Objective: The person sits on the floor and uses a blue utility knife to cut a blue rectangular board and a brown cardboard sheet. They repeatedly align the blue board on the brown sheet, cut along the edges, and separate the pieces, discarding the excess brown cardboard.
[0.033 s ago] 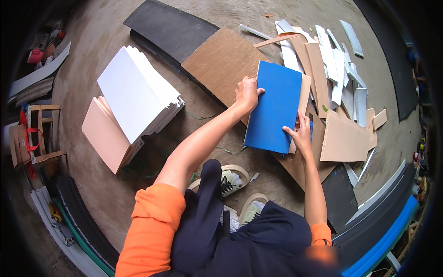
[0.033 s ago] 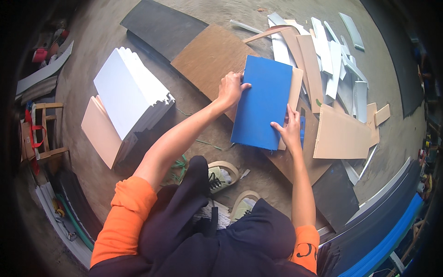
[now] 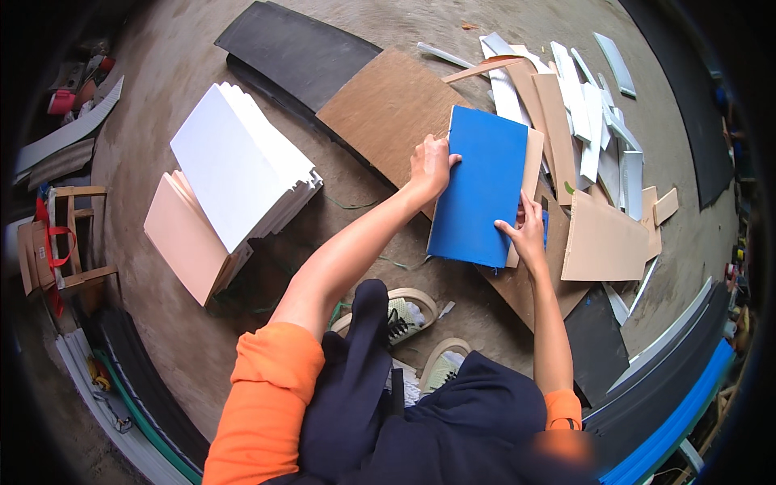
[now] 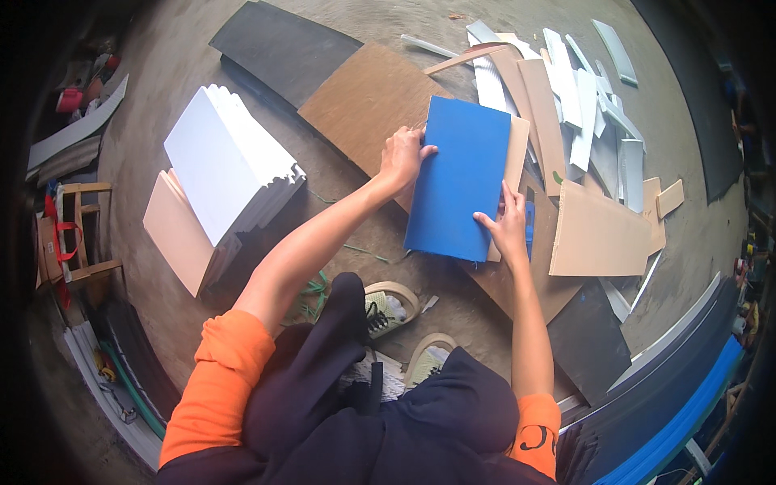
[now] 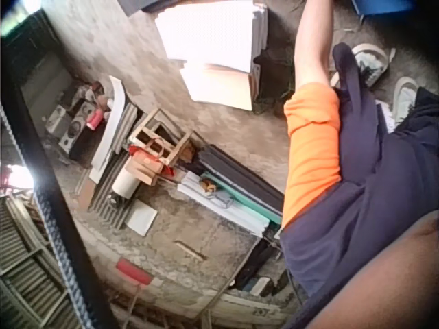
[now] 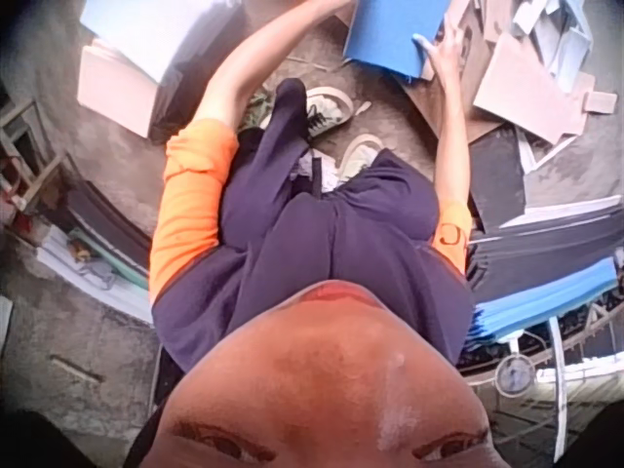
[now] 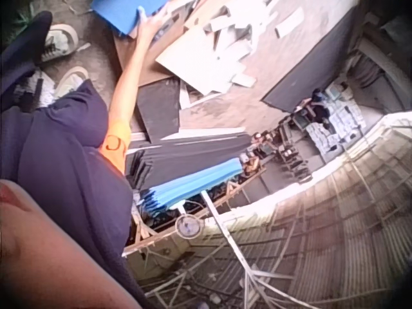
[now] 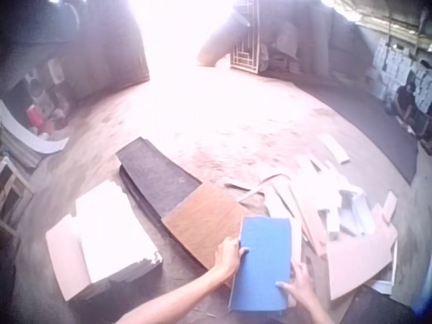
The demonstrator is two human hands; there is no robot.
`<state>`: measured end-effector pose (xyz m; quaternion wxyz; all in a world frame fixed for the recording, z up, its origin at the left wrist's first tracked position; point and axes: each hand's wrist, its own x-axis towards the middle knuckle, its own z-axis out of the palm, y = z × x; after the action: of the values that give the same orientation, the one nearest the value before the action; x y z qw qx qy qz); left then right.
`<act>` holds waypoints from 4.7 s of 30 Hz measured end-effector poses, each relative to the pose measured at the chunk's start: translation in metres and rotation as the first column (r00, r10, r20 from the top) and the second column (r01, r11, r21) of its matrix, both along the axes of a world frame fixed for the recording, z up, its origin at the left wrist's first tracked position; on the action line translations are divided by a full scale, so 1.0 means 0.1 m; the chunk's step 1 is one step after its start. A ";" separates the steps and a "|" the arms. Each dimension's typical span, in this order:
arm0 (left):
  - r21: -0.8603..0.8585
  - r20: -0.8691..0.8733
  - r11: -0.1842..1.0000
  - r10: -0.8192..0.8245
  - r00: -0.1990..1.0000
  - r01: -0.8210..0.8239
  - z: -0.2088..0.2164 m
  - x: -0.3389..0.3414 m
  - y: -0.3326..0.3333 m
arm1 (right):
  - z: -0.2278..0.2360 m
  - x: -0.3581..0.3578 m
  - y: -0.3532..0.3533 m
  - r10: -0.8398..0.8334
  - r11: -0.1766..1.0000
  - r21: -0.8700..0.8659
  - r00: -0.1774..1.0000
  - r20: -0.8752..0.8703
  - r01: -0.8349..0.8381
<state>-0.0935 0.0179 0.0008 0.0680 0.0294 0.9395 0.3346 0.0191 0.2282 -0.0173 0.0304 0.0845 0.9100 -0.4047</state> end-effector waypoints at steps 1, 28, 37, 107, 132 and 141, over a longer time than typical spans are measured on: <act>0.001 -0.061 1.000 -0.027 0.998 0.027 0.01 0.05 -0.03 | 0.00 0.00 -0.01 -0.002 1.000 -0.001 1.000 -0.001 0.002; -0.341 -0.100 0.636 -0.756 0.646 0.692 0.03 0.97 -0.15 | -0.09 0.00 0.01 -0.025 1.000 -0.004 0.997 -0.071 0.025; -0.465 -0.142 0.630 -0.746 0.650 0.622 0.05 1.12 -0.07 | -0.14 0.00 0.03 -0.002 1.000 -0.005 0.996 -0.085 0.002; -0.239 -0.112 0.731 -0.674 0.730 0.639 0.03 0.09 0.33 | 0.09 0.57 0.28 -0.266 0.878 0.384 0.958 -0.104 0.285; -0.318 0.001 0.713 -0.659 0.752 0.625 -0.11 0.08 0.40 | 0.13 -0.84 0.27 -0.292 0.907 -0.252 0.935 0.200 0.337; -0.312 0.018 0.726 -0.640 0.768 0.612 -0.09 0.09 0.39 | 0.24 -1.35 0.17 -0.154 0.895 0.443 0.966 0.209 0.047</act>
<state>-0.0846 0.0571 -0.0078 0.1379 0.3490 0.9157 0.1438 -0.1159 0.2451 0.0065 0.0988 0.1843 0.9612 -0.1798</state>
